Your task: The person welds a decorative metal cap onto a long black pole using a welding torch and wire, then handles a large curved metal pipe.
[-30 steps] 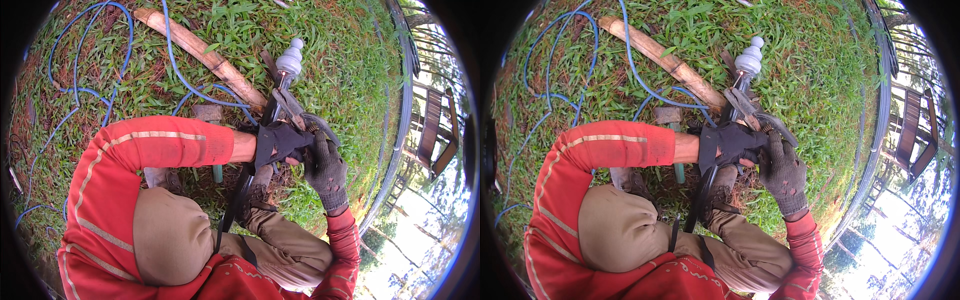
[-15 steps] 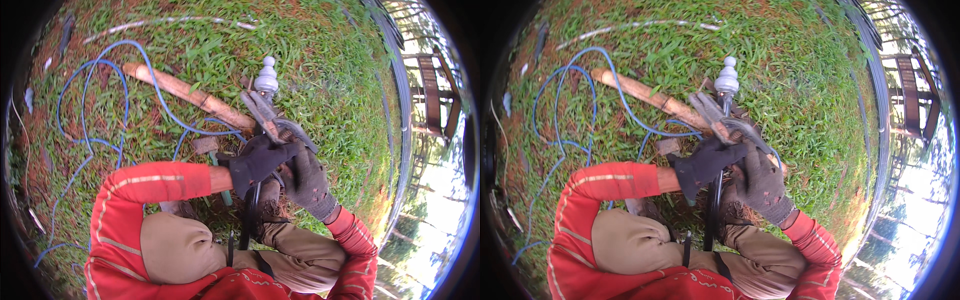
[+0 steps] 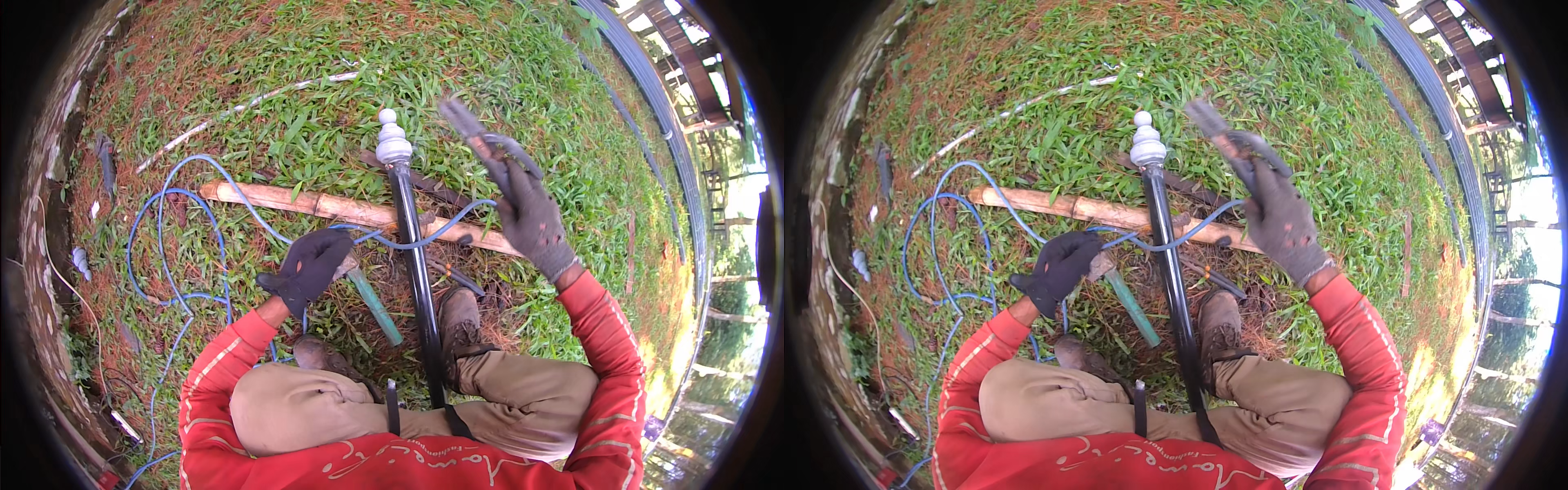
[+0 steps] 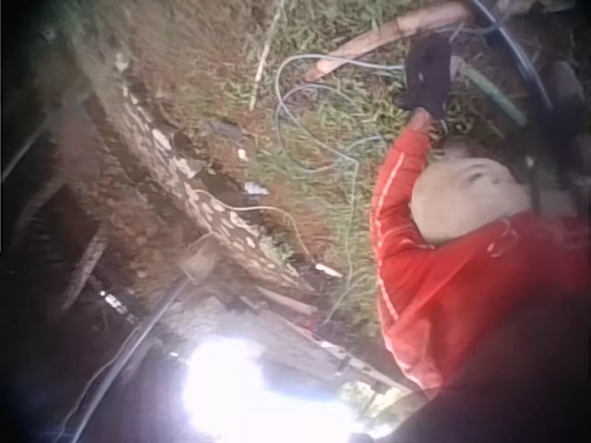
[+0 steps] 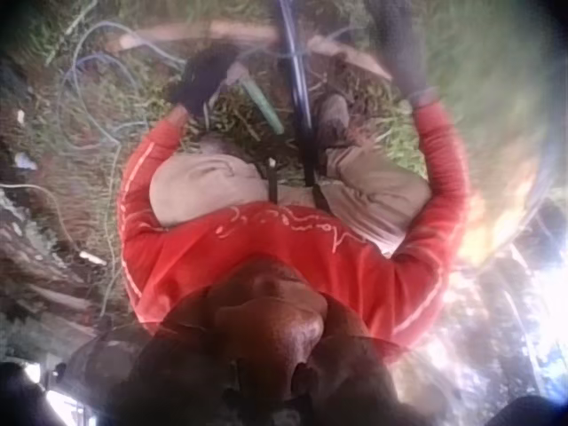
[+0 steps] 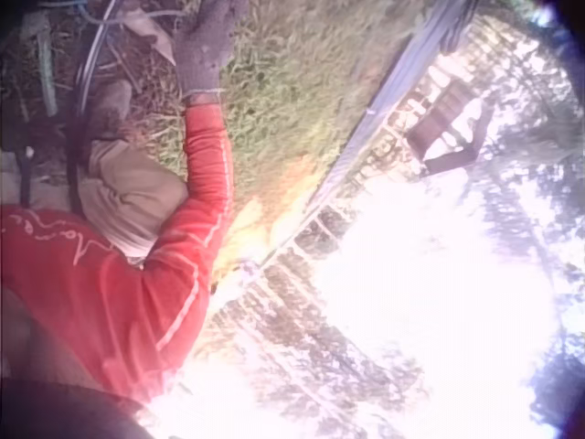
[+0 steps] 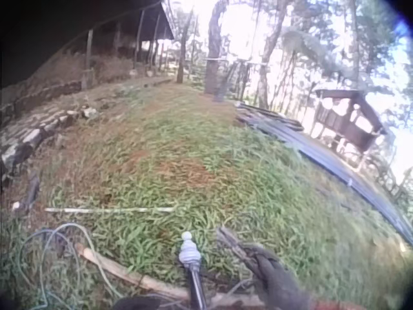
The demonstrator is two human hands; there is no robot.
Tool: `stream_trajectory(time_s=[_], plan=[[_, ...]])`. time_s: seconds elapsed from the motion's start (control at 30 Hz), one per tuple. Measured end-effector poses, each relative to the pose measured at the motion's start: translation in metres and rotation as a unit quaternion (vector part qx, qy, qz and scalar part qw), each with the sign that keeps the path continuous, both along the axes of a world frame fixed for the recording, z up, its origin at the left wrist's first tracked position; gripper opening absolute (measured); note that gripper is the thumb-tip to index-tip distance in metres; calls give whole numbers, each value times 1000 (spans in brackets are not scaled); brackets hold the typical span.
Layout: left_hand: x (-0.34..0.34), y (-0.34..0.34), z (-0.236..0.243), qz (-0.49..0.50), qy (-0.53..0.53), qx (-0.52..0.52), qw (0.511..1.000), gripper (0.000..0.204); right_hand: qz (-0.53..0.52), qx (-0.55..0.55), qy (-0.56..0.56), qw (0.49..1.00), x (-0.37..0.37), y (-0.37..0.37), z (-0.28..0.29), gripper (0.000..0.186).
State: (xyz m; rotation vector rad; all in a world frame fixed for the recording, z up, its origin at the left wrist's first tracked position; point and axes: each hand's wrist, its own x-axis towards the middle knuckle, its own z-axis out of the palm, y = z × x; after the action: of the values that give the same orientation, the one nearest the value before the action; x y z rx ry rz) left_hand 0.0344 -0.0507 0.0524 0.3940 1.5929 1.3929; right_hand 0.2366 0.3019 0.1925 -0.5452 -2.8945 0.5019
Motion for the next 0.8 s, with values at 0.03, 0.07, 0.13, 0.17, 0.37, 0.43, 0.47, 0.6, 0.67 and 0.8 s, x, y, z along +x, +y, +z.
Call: stream_trajectory(time_s=[0.03, 0.07, 0.13, 0.17, 0.37, 0.43, 0.47, 0.6, 0.67, 0.8], plan=[[-4, -10, -4, 17, 60, 4, 998, 40, -37, 14, 11, 999, 1, 13, -9, 68], [-4, -14, -4, 30, 114, 8, 993, 39, -77, 27, 16, 997, 7, 23, -18, 67], [-11, -19, -5, 4, 157, -30, 987, 43, -122, -17, 7, 992, 18, 34, -29, 64], [-16, -20, -11, -28, 325, -11, 945, 48, -164, -58, -1, 985, 19, 35, -35, 62], [18, 10, 1, -48, 256, 60, 964, 67, -184, -127, 51, 973, 26, 6, -23, 58], [21, 18, 16, -79, 224, 73, 969, 70, -122, -140, 73, 980, 14, -18, 4, 64], [19, 25, 30, -107, 195, 88, 971, 74, -74, -157, 101, 980, 5, -31, 17, 66], [13, 60, 118, -214, 250, 135, 934, 76, 88, -224, 171, 955, -28, -81, 32, 73], [14, 68, 135, -143, 137, 229, 953, 74, 178, -218, 228, 932, -57, -109, 38, 74], [-10, 28, 156, -26, 63, 188, 980, 66, 230, -194, 222, 928, -95, -160, 62, 74]])
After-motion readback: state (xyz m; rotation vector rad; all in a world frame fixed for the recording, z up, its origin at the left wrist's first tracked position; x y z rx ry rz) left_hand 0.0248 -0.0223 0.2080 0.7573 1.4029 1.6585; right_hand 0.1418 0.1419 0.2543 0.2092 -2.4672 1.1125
